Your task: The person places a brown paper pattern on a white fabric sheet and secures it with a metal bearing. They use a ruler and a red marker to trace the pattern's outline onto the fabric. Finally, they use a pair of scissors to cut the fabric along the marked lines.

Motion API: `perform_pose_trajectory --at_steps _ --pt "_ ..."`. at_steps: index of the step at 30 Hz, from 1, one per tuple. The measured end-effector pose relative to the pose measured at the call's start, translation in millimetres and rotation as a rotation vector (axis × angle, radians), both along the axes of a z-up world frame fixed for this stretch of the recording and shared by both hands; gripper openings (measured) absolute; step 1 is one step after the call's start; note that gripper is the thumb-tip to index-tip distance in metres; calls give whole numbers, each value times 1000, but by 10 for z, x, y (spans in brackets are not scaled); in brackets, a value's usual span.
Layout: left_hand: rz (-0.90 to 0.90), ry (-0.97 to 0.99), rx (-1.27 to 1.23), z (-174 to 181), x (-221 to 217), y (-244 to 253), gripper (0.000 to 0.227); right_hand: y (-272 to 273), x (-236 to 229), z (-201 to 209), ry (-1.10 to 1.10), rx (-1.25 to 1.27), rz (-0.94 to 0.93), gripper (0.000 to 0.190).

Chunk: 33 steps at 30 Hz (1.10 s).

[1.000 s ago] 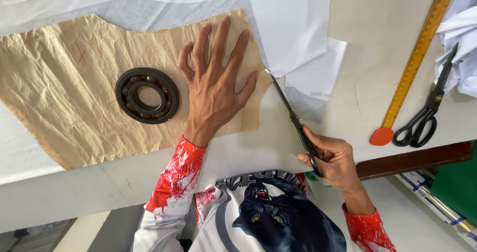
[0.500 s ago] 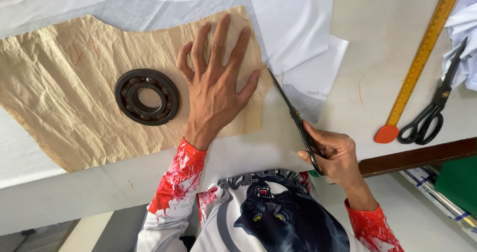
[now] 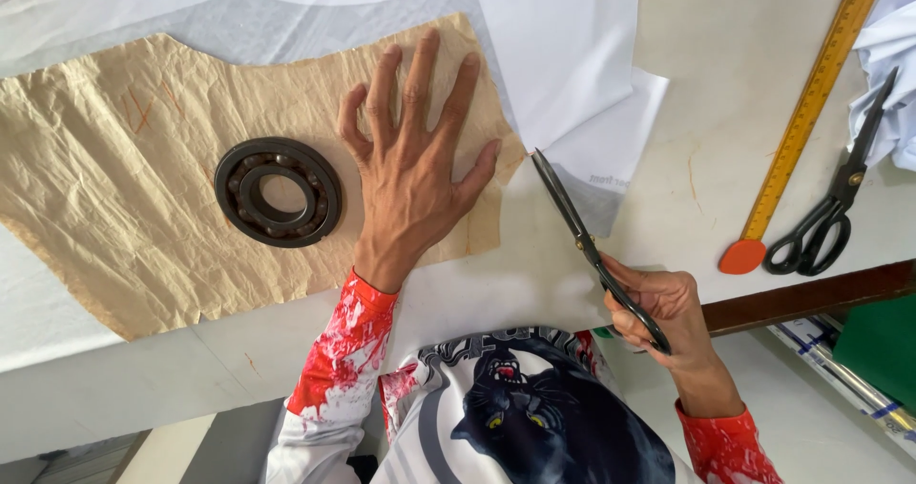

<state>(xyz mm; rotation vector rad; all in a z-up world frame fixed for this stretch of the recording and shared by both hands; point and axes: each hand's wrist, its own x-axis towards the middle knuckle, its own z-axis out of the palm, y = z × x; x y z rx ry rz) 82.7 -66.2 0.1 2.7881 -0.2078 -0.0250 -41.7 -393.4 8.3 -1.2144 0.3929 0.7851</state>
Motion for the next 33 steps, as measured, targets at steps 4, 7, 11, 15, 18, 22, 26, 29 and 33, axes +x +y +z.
perform_pose_trajectory --at_steps 4,7,11,15,18,22,26,29,33 --pt "-7 4 1 -17 -5 -3 59 101 91 -7 -95 34 -6 57" --pt "1 30 3 1 2 3 61 196 161 23 -233 -195 112 70" --pt "5 31 -6 9 10 4 59 345 260 86 -417 -342 207 68" --pt "3 10 -10 12 6 8 57 348 215 41 -429 -386 219 69" --pt "15 29 -14 19 19 11 59 338 200 62 -424 -359 223 66" --pt "-2 -27 -106 22 16 22 43 167 42 35 -209 -251 99 71" --pt "1 -37 -96 35 26 21 41 -53 -49 162 -194 -219 7 65" --pt "-4 -33 -84 27 7 32 44 -90 -116 360 -275 -348 84 68" --pt "-4 -48 -85 -10 1 25 44 -265 -372 287 -177 -392 63 75"
